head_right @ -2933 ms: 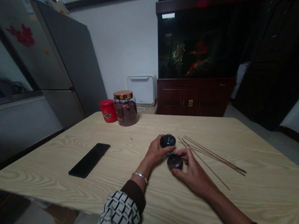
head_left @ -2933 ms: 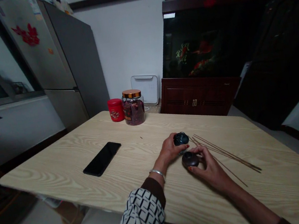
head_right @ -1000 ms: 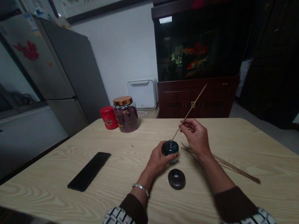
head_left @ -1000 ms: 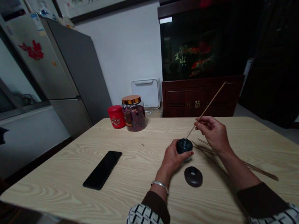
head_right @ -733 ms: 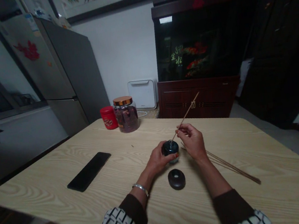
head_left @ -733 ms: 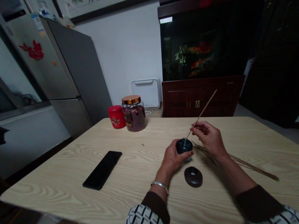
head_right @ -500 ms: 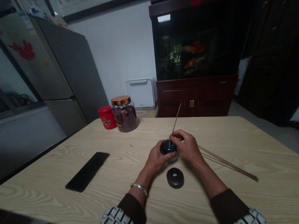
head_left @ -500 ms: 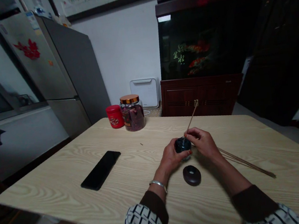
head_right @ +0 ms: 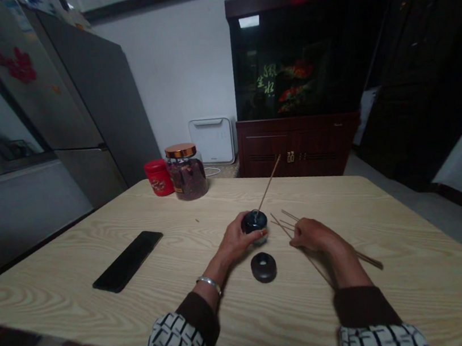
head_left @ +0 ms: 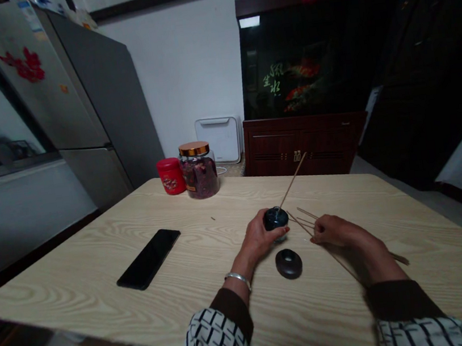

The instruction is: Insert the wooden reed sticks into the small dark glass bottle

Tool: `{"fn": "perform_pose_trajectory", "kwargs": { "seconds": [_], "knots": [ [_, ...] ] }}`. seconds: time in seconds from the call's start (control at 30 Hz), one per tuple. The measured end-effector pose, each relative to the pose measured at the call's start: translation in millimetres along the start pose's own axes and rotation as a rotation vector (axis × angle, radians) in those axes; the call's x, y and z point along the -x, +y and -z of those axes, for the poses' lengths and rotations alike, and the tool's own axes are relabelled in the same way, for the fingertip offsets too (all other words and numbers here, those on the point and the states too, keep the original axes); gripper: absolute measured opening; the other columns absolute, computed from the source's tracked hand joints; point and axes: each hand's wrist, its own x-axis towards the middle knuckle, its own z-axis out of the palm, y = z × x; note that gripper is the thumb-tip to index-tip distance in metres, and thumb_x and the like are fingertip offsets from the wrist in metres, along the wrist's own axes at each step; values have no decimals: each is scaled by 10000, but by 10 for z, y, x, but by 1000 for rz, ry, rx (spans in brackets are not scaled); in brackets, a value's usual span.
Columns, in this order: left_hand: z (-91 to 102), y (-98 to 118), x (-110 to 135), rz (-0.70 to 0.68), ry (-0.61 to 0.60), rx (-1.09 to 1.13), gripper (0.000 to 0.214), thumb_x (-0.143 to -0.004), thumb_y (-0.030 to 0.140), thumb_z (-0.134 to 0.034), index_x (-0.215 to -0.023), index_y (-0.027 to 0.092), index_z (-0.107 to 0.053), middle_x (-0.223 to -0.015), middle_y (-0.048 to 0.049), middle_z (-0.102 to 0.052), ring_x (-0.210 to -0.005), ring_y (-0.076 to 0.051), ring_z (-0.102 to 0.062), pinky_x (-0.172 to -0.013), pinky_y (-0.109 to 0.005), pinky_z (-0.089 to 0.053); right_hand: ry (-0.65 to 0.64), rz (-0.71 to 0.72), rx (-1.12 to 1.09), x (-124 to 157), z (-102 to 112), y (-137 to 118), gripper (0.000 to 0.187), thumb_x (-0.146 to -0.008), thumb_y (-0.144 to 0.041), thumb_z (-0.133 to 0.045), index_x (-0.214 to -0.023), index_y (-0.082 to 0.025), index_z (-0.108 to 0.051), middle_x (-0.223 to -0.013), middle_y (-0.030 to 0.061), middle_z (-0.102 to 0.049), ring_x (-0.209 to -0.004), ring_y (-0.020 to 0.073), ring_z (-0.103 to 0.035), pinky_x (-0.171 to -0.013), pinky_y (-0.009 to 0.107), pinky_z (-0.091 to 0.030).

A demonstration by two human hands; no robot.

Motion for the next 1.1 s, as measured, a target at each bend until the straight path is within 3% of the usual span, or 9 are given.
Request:
{"fn": "perform_pose_trajectory", "kwargs": {
  "seconds": [0.2,0.27,0.33,0.47,0.53,0.63,0.77,1.1],
  "knots": [
    [2,3,-9,-3,0,-14,592,-678,365,-857,-1183,166,-620,-1085,-95,-705,-1006,-247,-656,-943,-405,-519,33,22,-91,-46,1,-18,127,-658,-233,-682,-546,-189,-642,-549,7,-635,-563,144,-569,-527,249,-384],
    [1,1,-5,-5,1,1,583,-680,364,-859,-1177,170,-624,-1079,-97,-702,-1005,-249,-659,-941,-412,-519,175,57,-305,-24,69,-44,165,-707,-310,-680,-602,-186,-649,-548,2,-621,-534,133,-557,-499,239,-391],
    [2,1,3,-5,-2,12,581,-684,364,-859,-1181,175,-624,-1081,-102,-699,-1006,-255,-661,-934,-418,-520,384,101,-654,20,158,-135,217,-729,-394,-705,-695,-183,-668,-597,11,-635,-538,133,-571,-457,223,-387],
    [9,7,23,-13,-7,10,580,-691,363,-855,-1192,182,-626,-1099,-103,-699,-1015,-259,-657,-930,-413,-518,736,246,-1243,119,281,-464,309,-678,-416,-816,-807,-180,-665,-768,29,-682,-630,127,-640,-441,184,-427],
    [12,10,26,-17,-4,11,582,-689,359,-855,-1194,183,-625,-1103,-100,-700,-1016,-255,-656,-936,-408,-515,871,322,-1311,145,281,-621,300,-691,-388,-829,-816,-179,-654,-786,24,-687,-650,124,-663,-462,179,-466],
    [14,18,21,-6,1,11,604,-678,363,-861,-1201,178,-622,-1098,-101,-703,-1010,-255,-658,-928,-402,-516,1013,398,-1208,142,233,-772,268,-751,-370,-804,-834,-174,-640,-746,18,-685,-642,139,-684,-477,201,-514],
    [16,37,20,-4,2,-14,602,-674,382,-857,-1188,169,-627,-1092,-101,-702,-1004,-257,-655,-906,-397,-515,1038,464,-1063,104,168,-863,244,-793,-355,-776,-852,-170,-628,-731,8,-677,-637,148,-687,-484,227,-546],
    [17,3,19,-38,0,-27,608,-689,418,-848,-1201,180,-622,-1082,-92,-700,-988,-248,-649,-887,-384,-514,788,447,-952,0,-24,-920,268,-817,-412,-745,-871,-177,-627,-765,5,-659,-655,149,-680,-507,245,-565]
  ]
}}
